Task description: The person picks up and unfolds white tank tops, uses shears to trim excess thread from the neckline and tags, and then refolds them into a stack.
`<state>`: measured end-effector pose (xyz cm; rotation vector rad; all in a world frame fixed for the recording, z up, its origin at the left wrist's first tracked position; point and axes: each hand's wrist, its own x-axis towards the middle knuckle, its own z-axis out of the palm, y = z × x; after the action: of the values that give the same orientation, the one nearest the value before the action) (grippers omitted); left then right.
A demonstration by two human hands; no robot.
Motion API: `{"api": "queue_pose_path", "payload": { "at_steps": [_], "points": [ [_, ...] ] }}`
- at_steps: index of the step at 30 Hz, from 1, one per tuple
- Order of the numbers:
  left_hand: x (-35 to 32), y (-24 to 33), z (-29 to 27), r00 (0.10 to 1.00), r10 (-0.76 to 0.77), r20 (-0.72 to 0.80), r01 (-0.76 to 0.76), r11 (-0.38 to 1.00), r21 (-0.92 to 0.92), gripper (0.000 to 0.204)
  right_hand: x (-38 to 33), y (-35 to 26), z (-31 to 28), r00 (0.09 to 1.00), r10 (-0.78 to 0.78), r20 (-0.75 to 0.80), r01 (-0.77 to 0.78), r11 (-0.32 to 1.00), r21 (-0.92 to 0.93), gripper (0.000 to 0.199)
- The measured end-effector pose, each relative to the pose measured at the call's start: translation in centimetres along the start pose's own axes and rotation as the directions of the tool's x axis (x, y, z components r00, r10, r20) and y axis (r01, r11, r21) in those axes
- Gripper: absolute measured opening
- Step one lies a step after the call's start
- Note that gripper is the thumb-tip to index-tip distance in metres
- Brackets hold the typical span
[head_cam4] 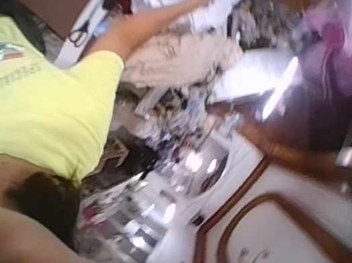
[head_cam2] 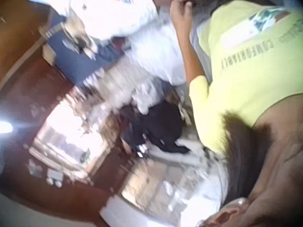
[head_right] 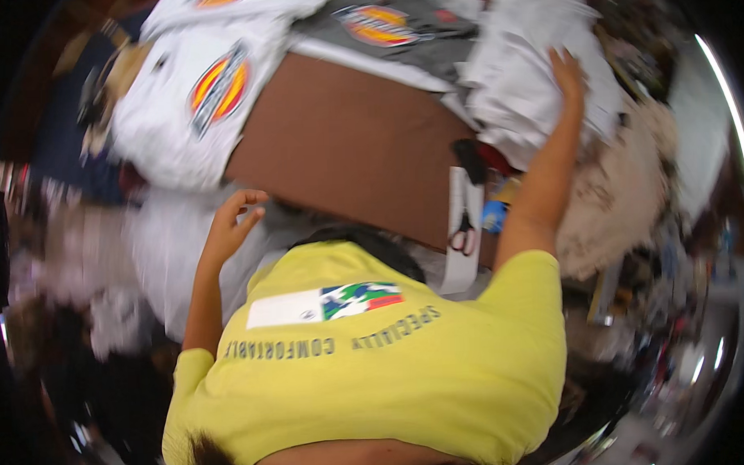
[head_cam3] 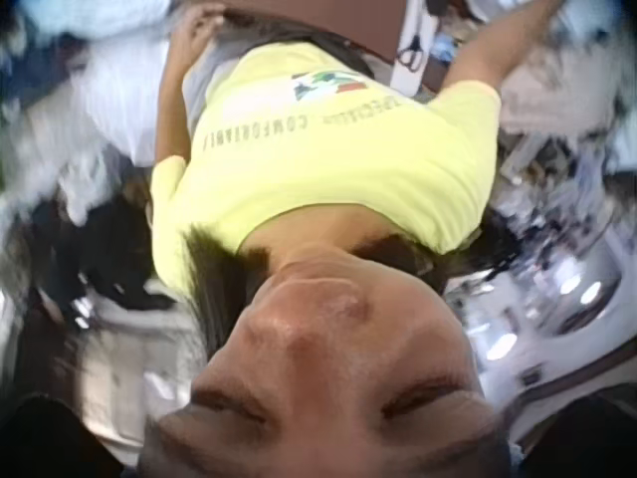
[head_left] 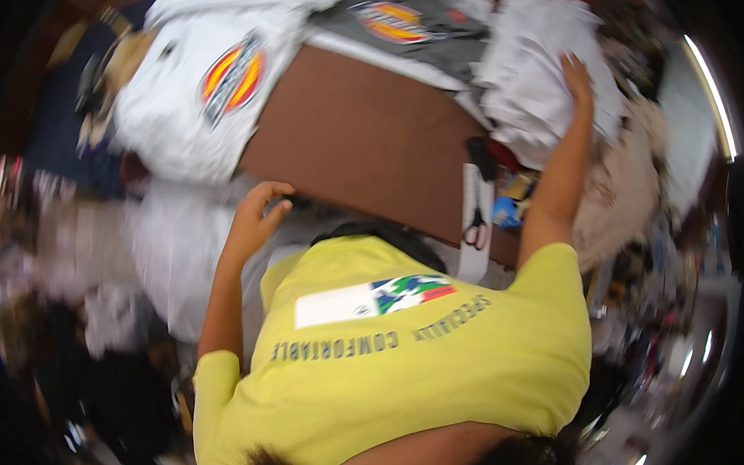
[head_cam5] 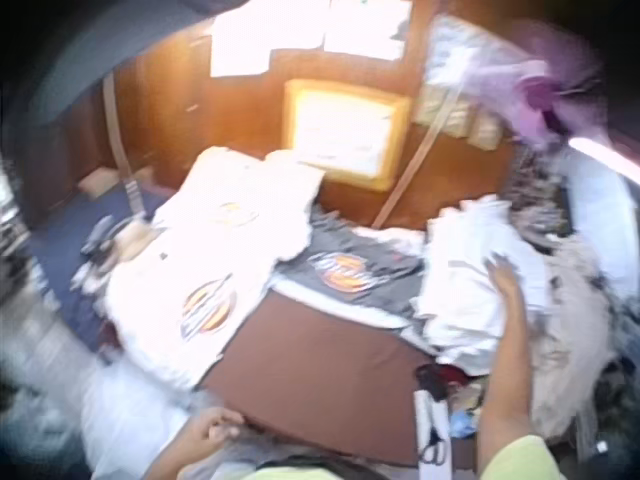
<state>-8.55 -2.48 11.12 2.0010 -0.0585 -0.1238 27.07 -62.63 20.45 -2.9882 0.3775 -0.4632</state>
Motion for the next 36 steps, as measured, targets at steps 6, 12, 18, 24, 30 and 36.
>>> {"api": "queue_pose_path", "payload": {
  "at_steps": [6, 12, 18, 24, 30, 36],
  "points": [
    [-11.6, -20.0, -1.2, 0.688, -0.511, -0.515, 0.556, 0.827, -0.078, 0.026, -6.6, -4.7, 2.7, 0.943, -0.052, -0.329, -0.037, 0.965, -0.258, 0.05],
    [-12.9, -29.7, -4.4, 0.778, -0.587, -0.226, 0.606, 0.602, 0.52, 0.061, -15.1, -11.8, 0.6, 0.76, -0.484, -0.433, 0.537, 0.843, 0.0, 0.03],
    [-10.3, -30.7, -19.4, 0.278, -0.142, -0.95, 0.953, 0.169, 0.253, 0.057, -27.8, -17.2, 2.2, 0.873, -0.448, -0.191, 0.484, 0.844, 0.232, 0.027],
    [-10.7, -30.8, -11.5, 0.924, -0.033, -0.38, 0.228, 0.847, 0.481, 0.022, -37.7, -25.3, 3.7, 0.9, -0.434, 0.048, 0.371, 0.818, 0.44, 0.024],
    [-10.6, -33.9, -12.7, 0.773, -0.473, -0.423, 0.616, 0.399, 0.679, 0.116, -42.9, -28.4, 3.6, 0.904, -0.41, 0.12, 0.299, 0.807, 0.509, 0.023],
    [-6.7, -33.8, -8.6, 0.905, -0.423, -0.035, 0.306, 0.592, 0.746, 0.099, -43.7, -28.5, 3.1, 0.929, -0.368, 0.029, 0.297, 0.792, 0.534, 0.022]
  ]
}}
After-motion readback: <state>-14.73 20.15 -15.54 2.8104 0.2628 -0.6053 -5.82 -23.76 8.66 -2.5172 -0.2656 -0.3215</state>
